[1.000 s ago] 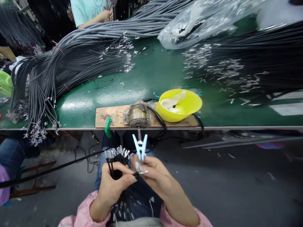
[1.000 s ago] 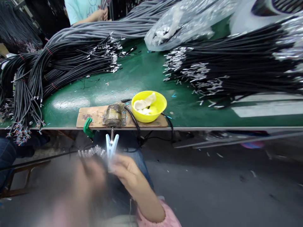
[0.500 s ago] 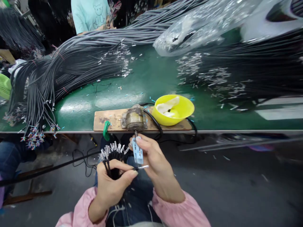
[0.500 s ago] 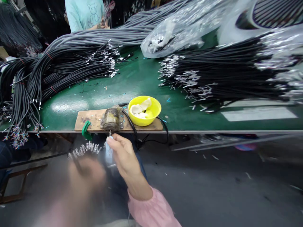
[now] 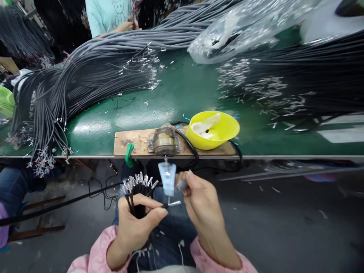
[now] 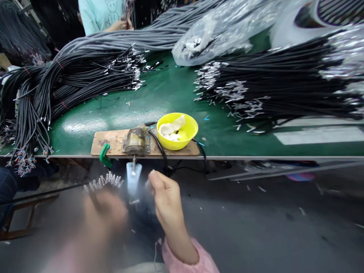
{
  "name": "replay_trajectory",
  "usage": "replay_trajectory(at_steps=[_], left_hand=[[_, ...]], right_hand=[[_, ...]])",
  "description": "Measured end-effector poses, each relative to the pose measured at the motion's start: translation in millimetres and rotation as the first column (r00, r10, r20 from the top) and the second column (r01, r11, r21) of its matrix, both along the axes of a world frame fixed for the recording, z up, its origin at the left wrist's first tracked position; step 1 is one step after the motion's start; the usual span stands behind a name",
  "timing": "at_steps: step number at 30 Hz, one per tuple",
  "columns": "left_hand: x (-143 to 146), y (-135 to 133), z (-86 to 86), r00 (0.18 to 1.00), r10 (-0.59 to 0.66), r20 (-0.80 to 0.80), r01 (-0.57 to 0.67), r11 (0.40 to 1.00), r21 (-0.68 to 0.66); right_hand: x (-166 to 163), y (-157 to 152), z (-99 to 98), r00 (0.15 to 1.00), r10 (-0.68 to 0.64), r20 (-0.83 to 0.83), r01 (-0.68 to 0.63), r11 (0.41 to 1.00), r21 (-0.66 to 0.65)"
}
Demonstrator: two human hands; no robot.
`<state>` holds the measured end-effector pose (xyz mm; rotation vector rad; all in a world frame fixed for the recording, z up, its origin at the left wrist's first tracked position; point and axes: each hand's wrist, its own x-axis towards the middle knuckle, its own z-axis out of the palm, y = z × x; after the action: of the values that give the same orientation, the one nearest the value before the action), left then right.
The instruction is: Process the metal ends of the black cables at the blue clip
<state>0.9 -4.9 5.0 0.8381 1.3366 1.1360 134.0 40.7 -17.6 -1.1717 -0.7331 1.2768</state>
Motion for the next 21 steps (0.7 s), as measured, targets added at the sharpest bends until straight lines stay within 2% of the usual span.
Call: replay_trajectory(at_steps=[3, 5, 7, 9, 11, 13, 15, 18, 20, 21], left_hand=[[-1, -8, 0.4, 0.990, -0.056, -0.132, 0.057, 0.998, 0.010], [-2, -11, 1.4, 0.964, -0.096, -0.247, 0.105, 0.994, 0.023], [-2, -12, 3.2, 0.935, -0.148, -0.322, 0.170, 0.985, 0.041], [-1, -13, 4.7, 0.915, -0.213, -0.343, 0.245, 0.968, 0.055], [2, -15, 3.9, 0.908, -0.241, -0.343, 0.279, 0.958, 0.064], [4, -18, -0.5, 0.910, -0.221, -0.352, 0.259, 0.964, 0.064], [5, -21, -7.8, 0.920, -0.150, -0.362, 0.183, 0.981, 0.058], [5, -28, -19.2, 0.934, -0.025, -0.357, 0.047, 0.998, 0.052], [6, -32, -24.1, 0.949, -0.011, -0.315, 0.024, 0.999, 0.038], [6, -34, -25.5, 0.959, -0.030, -0.282, 0.038, 0.999, 0.025]], right_hand=[[3, -18, 0.3, 0.974, -0.102, 0.201, 0.079, 0.990, 0.120], [1, -31, 4.8, 0.916, -0.235, 0.326, 0.146, 0.951, 0.274], [-3, -39, 11.1, 0.856, -0.296, 0.423, 0.085, 0.889, 0.450], [-7, -42, 16.7, 0.819, -0.245, 0.519, -0.093, 0.835, 0.542], [-9, -40, 19.6, 0.807, -0.134, 0.576, -0.246, 0.809, 0.534], [-10, -37, 19.6, 0.824, -0.055, 0.564, -0.287, 0.818, 0.499], [-11, -36, 17.6, 0.842, -0.058, 0.536, -0.251, 0.837, 0.485], [-16, -40, 13.1, 0.848, -0.180, 0.498, -0.127, 0.844, 0.521], [-19, -43, 8.3, 0.881, -0.204, 0.427, -0.058, 0.849, 0.525], [-20, -43, 5.0, 0.912, -0.161, 0.376, -0.054, 0.863, 0.502]])
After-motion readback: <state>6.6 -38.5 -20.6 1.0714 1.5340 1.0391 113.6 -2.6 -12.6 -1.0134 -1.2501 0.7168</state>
